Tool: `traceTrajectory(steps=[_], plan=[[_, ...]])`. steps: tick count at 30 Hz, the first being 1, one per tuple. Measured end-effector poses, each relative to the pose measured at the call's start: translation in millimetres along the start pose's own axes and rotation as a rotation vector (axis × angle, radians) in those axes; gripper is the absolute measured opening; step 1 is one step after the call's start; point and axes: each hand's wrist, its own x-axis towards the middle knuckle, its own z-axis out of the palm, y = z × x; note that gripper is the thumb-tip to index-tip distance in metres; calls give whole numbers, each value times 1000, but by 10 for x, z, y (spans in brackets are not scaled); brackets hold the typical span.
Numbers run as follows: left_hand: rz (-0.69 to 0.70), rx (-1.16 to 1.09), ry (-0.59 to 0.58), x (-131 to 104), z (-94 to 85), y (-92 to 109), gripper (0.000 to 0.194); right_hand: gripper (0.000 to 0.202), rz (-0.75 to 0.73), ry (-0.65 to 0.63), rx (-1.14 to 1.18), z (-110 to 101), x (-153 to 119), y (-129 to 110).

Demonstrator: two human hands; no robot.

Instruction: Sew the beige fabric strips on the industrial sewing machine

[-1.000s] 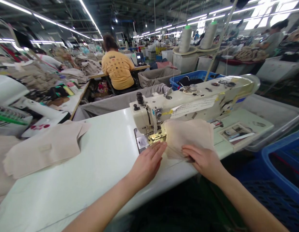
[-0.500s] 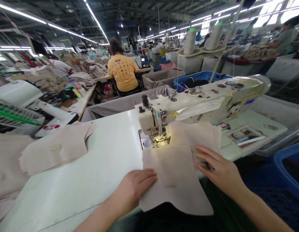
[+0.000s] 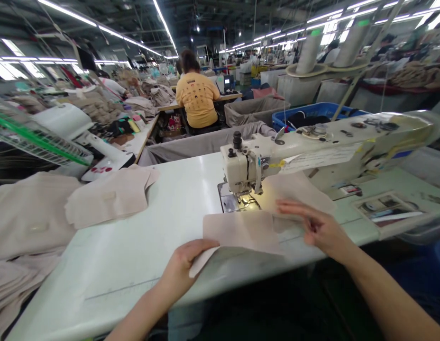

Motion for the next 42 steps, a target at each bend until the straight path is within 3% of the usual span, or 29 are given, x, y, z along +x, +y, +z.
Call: traceTrajectory(steps=[2, 3, 4, 6, 7, 11, 13, 15, 20, 26, 31, 37, 42], plan=[[-74, -20, 30, 0, 4, 4, 22, 83, 109, -190, 203, 140, -78, -145], [-97, -32, 39, 2, 3, 9, 21, 85, 161, -217, 222, 224, -98, -191], [-116, -44, 44, 7, 0, 17, 21, 72, 209, -191, 197, 317, -104, -220], [-148, -63, 45, 22, -11, 38, 21, 35, 273, -80, 147, 519, -78, -226], [-169, -66, 48, 31, -16, 50, 22, 32, 310, -26, 126, 619, -55, -210], [-311, -25, 95, 63, -22, 83, 31, 39, 427, 295, 95, 924, 9, -107], [-368, 5, 118, 68, -7, 96, 34, 48, 432, 370, 112, 996, 6, -71], [-388, 23, 132, 61, 19, 111, 32, 44, 396, 356, 72, 1026, -9, -55], [-495, 63, 235, -3, 124, 142, 20, 19, 265, 160, -150, 1039, -26, -67], [-640, 69, 380, -96, 268, 144, 57, 28, 229, 143, -132, 1022, -18, -99], [-608, 104, 438, -141, 318, 161, 56, 29, 239, 118, -180, 1017, -34, -65], [-369, 95, 417, -139, 306, 155, 29, 30, 222, 114, -216, 1027, -64, -46], [-396, 80, 405, -137, 294, 145, 29, 32, 213, 116, -243, 1028, -80, -49]])
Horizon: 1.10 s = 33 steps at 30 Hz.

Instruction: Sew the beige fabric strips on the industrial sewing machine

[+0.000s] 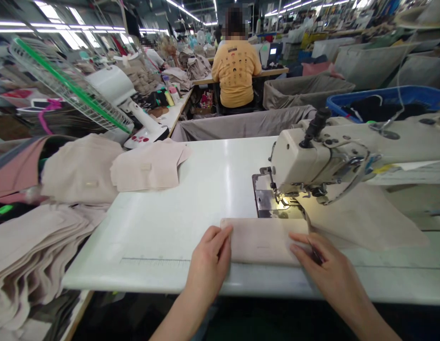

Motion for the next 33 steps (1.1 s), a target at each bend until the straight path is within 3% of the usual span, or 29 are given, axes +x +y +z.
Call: traceTrajectory(steps=[8, 33], plan=[[-64, 16, -46, 44, -37, 31, 28, 29, -6, 1, -18, -5, -7, 8], [-70, 59, -103, 110, -59, 47, 28, 29, 39, -31, -14, 37, -47, 76]])
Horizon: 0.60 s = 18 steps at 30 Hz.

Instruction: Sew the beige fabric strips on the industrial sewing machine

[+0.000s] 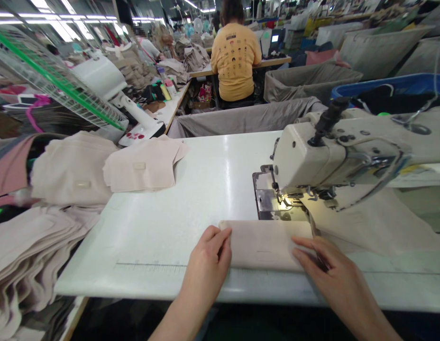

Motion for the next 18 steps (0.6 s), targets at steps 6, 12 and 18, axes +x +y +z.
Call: traceTrajectory(steps=[6, 12, 18], plan=[[39, 9, 27, 37, -3, -46, 28, 25, -4, 54, 77, -38, 40, -119], [56, 34, 37, 83, -10, -97, 30, 20, 6, 61, 115, -57, 121, -200], [77, 64, 35, 118, -30, -85, 33, 18, -13, 50, 140, -66, 137, -220]])
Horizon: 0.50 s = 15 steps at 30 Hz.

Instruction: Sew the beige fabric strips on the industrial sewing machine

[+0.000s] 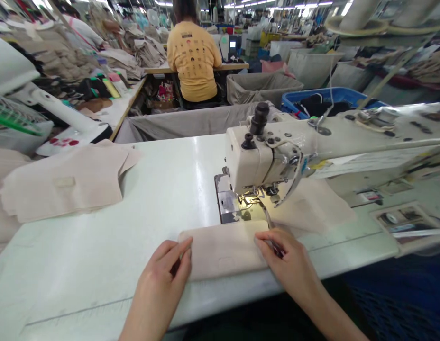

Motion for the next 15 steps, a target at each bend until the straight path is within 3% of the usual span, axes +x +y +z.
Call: traceTrajectory(steps=[15], plan=[[28, 32, 1, -4, -2, -32, 34, 20, 41, -41, -12, 17, 15, 49]])
